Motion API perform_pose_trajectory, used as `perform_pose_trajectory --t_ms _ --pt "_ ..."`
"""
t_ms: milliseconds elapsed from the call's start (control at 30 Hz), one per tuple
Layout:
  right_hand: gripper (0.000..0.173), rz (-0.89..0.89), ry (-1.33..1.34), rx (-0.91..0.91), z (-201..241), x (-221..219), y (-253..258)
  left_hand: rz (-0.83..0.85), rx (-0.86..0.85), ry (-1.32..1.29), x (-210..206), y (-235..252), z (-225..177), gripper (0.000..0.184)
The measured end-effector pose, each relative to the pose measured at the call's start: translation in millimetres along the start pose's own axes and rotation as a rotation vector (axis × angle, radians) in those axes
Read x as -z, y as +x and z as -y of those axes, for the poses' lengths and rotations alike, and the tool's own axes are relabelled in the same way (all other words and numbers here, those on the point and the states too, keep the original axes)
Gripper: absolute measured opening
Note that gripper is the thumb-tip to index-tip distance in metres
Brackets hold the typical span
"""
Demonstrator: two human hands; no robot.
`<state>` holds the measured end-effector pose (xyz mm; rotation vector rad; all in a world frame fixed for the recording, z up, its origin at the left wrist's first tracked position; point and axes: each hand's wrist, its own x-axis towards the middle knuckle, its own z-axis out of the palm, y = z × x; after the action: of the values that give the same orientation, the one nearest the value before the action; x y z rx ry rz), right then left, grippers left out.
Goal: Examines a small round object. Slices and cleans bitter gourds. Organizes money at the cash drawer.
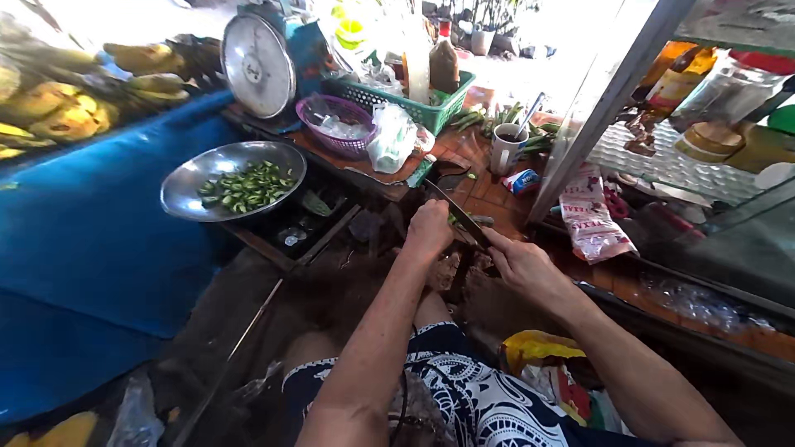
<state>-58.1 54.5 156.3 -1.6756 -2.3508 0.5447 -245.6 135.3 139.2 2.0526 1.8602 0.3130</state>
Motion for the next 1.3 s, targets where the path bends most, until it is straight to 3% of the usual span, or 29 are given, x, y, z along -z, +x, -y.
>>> perform_pose_trajectory --t_ms 233,400,800,1067,1300 --pt "0.046 0.008 -0.115 0.015 2.1 -9.2 -9.7 0.006 0.000 0.023 -0.3 -0.7 -0.7 0.028" --pt "0.049 0.105 -0.174 -0.056 11.9 -9.1 -0.1 0.010 -0.018 0.011 -0.2 0.0 -0.7 0.030" --pt "0.042 0.097 0.176 -0.042 -13.1 -7.4 40.1 0.012 -0.067 -0.046 -2.1 -1.1 10.9 0.026" --pt "0.047 -0.011 -0.088 0.005 7.7 -6.6 1.5 0.054 -0.016 0.012 8.0 -0.5 1.2 0.025" --pt "0.049 0.044 -0.187 -0.037 12.9 -9.9 -5.1 0.036 -0.023 0.032 6.3 -3.0 -0.1 0.027"
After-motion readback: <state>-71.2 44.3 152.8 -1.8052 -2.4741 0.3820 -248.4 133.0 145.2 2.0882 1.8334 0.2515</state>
